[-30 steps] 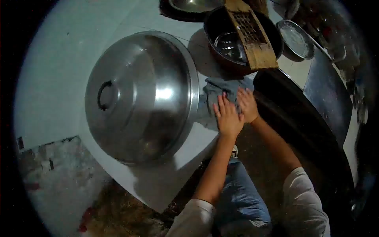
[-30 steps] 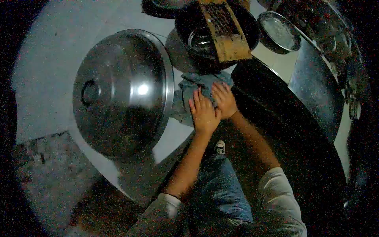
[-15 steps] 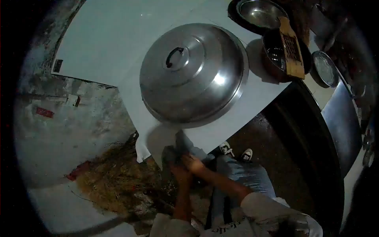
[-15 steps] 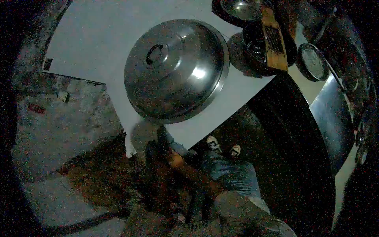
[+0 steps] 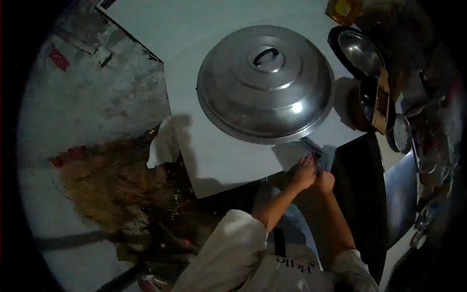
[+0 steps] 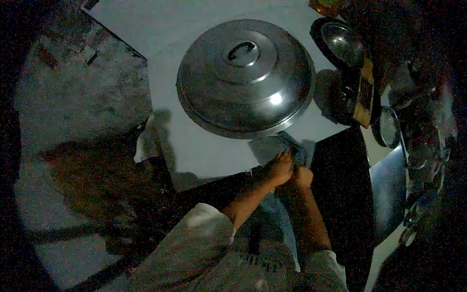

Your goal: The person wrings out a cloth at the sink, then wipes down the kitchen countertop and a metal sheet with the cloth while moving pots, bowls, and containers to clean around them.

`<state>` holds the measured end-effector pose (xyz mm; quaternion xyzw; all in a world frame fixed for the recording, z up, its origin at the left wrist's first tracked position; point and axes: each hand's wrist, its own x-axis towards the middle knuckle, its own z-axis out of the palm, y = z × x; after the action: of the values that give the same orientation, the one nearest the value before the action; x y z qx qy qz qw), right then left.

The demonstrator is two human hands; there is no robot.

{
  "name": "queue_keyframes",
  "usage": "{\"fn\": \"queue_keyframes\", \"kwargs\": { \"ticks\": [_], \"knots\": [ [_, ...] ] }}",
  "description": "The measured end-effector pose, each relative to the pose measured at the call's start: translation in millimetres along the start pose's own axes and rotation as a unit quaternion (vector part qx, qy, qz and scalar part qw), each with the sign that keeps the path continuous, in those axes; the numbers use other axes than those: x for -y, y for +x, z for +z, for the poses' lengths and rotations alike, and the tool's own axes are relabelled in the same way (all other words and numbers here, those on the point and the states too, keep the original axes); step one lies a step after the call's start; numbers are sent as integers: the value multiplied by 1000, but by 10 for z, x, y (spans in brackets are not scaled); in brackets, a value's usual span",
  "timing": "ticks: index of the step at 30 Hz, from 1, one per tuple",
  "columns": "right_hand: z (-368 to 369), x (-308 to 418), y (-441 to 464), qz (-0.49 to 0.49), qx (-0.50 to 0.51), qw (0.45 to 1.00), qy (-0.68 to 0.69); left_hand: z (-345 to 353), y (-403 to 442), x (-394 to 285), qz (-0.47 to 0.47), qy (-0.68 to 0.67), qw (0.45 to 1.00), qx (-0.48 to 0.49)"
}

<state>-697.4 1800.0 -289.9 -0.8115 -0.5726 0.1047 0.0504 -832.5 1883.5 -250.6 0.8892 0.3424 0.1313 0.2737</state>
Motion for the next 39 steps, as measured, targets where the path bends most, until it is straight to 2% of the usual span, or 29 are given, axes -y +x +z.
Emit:
{"fn": "queue_keyframes", "kwargs": {
  "ticks": [1, 2, 4, 5, 6, 8, 10, 12, 13, 14, 15, 16, 18, 20, 21, 22, 24, 26, 27, 28, 29, 31, 32, 34, 35, 36, 37, 38, 39],
  "knots": [
    [-196, -38, -47, 17, -26, 999, 16, 178, 104, -111, -62, -154, 984, 68],
    [-464, -59, -72, 33, -52, 998, 32, 321, 197, -171, -119, -304, 936, 134],
    [-922, 141, -53, 52, -78, 994, 51, -149, 225, -388, -109, -372, 918, 81],
    [-1012, 206, -58, 51, -66, 996, 32, -385, 162, -408, -101, -429, 897, 39],
    [-1159, 426, -33, 48, -62, 996, 30, -497, 68, -275, -104, -432, 895, 36],
    [-1352, 987, 46, -79, -129, 976, 157, -740, -168, 70, -195, -628, 752, 40],
    [-1413, 1666, 129, -127, -101, 963, 217, -1239, -529, 484, -276, -498, 821, -29],
    [-1276, 2195, 276, -176, -17, 947, 269, -1590, -954, 969, -410, -452, 790, -61],
    [-1072, 2420, 329, -219, -4, 950, 222, -1687, -1151, 1198, -451, -383, 800, -101],
    [-806, 2643, 368, -260, 8, 949, 177, -1615, -1421, 1482, -432, -251, 849, -172],
    [-602, 2863, 367, -292, 14, 941, 171, -1541, -1689, 1768, -425, -97, 868, -238],
    [-390, 3093, 374, -321, 19, 932, 165, -1444, -1945, 2051, -329, 117, 881, -321],
    [235, 3511, 372, -377, -99, 919, 64, -1750, -2166, 2160, -328, 128, 897, -268],
    [477, 3857, 287, -359, -97, 922, 111, -1850, -2285, 2136, -329, 133, 910, -215],
    [545, 3906, 264, -351, -102, 918, 153, -1835, -2319, 2123, -335, 126, 922, -144],
    [589, 3874, 262, -343, -102, 922, 149, -1796, -2337, 2141, -336, 119, 931, -75],
    [635, 3781, 243, -399, -36, 916, 27, -1599, -2343, 2183, -336, 110, 932, -83],
    [847, 3460, 338, -390, -109, 901, -156, -1441, -2270, 2030, -328, 93, 936, -84],
    [659, 3217, 403, -419, -82, 904, -37, -1414, -2216, 1851, -293, 150, 943, -57],
    [455, 2996, 455, -423, -66, 903, -21, -1380, -2104, 1714, -254, 208, 944, -34],
    [290, 2765, 497, -427, -51, 903, -6, -1274, -1961, 1668, -239, 202, 949, -35],
    [34, 2261, 605, -435, -1, 899, 49, -1052, -1595, 1596, -211, 186, 957, 68],
    [-58, 2033, 641, -438, 33, 894, 89, -983, -1465, 1508, -195, 184, 961, 67],
    [-134, 1644, 661, -423, 13, 901, 92, -874, -1301, 1277, -93, 192, 974, -77],
    [-189, 1435, 712, -439, 19, 895, 84, -810, -1205, 1187, -102, 132, 982, -84],
    [-250, 1228, 757, -455, 26, 887, 78, -681, -1222, 1202, -91, 130, 984, -83],
    [-344, 1031, 770, -434, 79, 895, 71, -478, -1315, 1285, -102, 132, 982, -91],
    [-383, 810, 798, -428, 75, 898, 71, -348, -1319, 1328, -115, 136, 979, -99],
    [-411, 595, 852, -425, 37, 903, 58, -1374, -730, 741, -190, 76, 975, 82]
  ]
}}
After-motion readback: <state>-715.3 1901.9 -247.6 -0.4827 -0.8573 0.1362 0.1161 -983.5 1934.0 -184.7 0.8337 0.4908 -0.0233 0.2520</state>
